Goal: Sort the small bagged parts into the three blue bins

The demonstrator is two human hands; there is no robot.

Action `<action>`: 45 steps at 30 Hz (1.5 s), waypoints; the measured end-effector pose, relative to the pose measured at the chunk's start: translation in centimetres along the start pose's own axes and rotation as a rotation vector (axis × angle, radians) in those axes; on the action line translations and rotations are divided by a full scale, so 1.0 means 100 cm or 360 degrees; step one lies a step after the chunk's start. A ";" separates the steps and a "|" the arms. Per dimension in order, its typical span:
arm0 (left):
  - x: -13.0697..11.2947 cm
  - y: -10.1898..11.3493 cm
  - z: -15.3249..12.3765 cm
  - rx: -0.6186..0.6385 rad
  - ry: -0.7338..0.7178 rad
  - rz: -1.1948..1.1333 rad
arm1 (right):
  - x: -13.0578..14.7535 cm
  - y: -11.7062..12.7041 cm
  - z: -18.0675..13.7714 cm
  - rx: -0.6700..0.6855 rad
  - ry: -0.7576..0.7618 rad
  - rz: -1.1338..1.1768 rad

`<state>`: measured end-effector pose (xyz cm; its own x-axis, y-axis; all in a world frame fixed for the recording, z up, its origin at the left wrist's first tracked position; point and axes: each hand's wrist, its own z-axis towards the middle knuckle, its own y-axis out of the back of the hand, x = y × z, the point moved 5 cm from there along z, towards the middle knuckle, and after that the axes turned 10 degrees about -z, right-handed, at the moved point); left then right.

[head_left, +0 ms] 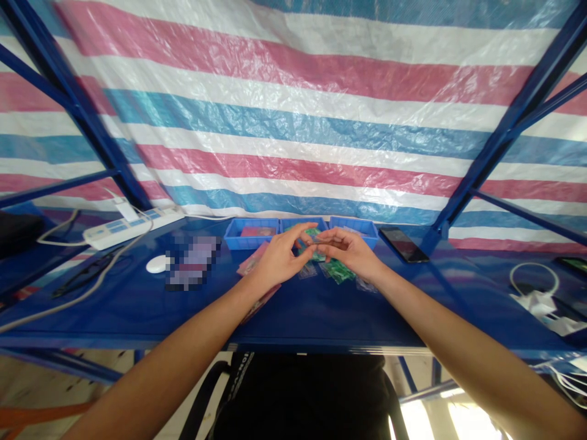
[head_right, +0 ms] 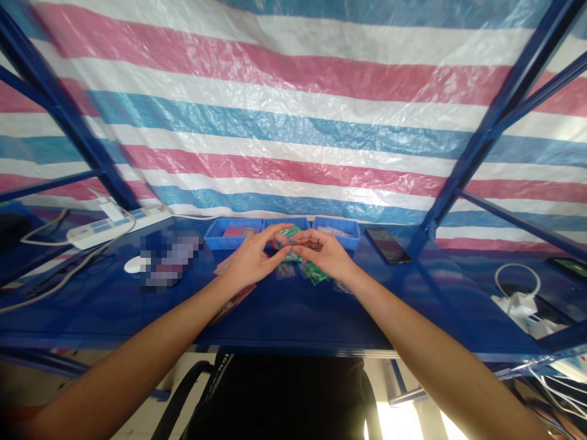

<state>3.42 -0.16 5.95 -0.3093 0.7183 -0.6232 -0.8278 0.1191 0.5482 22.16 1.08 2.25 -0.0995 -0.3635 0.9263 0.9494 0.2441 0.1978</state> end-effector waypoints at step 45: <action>0.031 -0.013 -0.004 0.0232 -0.0086 0.0395 | -0.030 0.055 0.014 -0.0532 -0.0233 0.0015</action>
<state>3.38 1.64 3.13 -0.4651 0.7728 -0.4317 -0.6530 0.0297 0.7568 27.26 4.75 1.01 -0.1088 -0.2242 0.9684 0.9930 -0.0692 0.0956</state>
